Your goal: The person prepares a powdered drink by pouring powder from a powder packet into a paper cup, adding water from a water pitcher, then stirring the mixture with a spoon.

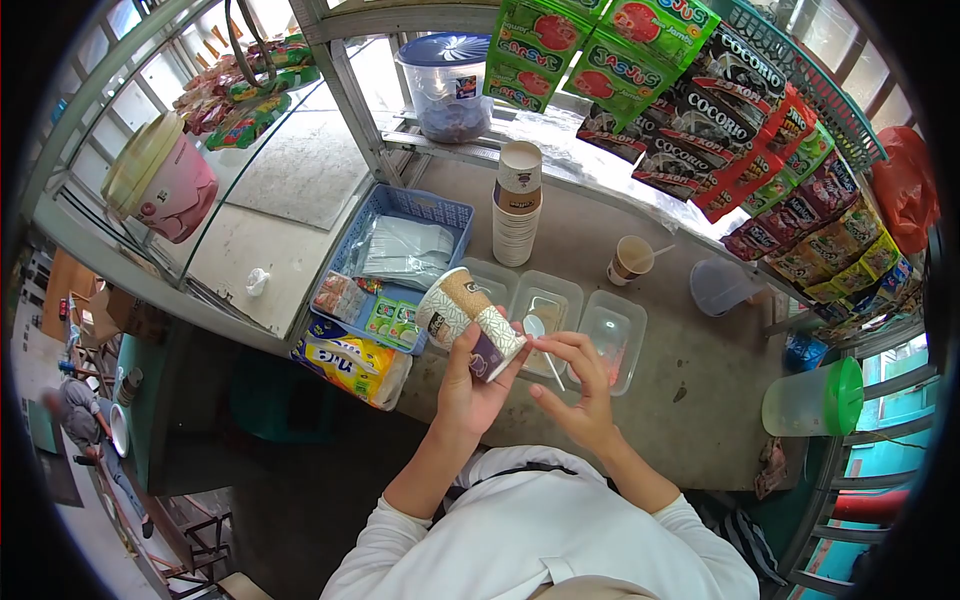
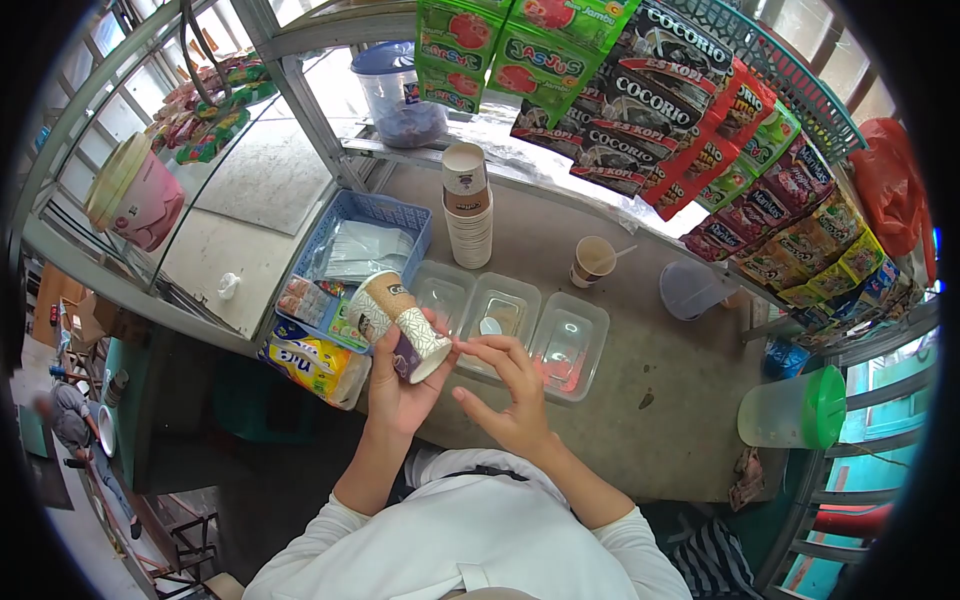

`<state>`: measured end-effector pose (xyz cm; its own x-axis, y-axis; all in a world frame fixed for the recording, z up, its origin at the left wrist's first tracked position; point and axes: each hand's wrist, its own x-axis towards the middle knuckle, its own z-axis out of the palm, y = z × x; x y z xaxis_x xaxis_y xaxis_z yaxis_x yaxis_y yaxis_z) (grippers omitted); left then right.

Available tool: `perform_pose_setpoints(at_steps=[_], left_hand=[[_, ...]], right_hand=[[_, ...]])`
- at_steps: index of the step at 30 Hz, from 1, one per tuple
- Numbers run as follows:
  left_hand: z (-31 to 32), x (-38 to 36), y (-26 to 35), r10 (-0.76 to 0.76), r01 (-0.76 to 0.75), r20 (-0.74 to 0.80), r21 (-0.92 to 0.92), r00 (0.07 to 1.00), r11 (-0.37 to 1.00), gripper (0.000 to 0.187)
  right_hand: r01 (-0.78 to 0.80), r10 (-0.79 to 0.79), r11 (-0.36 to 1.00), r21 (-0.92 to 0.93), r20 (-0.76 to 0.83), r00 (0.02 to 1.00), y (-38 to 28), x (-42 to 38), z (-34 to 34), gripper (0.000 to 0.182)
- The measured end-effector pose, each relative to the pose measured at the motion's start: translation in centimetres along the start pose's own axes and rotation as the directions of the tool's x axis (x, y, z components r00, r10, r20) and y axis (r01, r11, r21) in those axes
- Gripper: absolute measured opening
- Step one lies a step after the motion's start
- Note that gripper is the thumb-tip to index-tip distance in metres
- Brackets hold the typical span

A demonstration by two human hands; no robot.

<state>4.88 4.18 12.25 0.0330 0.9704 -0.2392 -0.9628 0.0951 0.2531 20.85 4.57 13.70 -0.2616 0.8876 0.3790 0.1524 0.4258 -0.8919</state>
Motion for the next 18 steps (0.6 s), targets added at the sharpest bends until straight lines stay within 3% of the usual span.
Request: perform_pose_setpoints(at_steps=[8, 11, 18], left_hand=[[-0.4, 0.2, 0.0, -0.126, 0.126, 0.006, -0.008, 0.992, 0.992, 0.042], [-0.6, 0.2, -0.1, -0.142, 0.140, -0.018, -0.067, 0.990, 0.988, 0.037], [0.0, 0.0, -1.0, -0.128, 0.120, -0.095, -0.082, 0.987, 0.989, 0.040]], right_hand=[[0.035, -0.042, 0.996, -0.086, -0.080, 0.996, -0.5, 1.1, 1.9, 0.044], [0.086, -0.118, 0.976, -0.200, -0.155, 0.981, 0.0, 1.4, 2.6, 0.045], [0.109, -0.195, 0.894, -0.435, -0.159, 0.968, -1.0, 2.5, 3.4, 0.041]])
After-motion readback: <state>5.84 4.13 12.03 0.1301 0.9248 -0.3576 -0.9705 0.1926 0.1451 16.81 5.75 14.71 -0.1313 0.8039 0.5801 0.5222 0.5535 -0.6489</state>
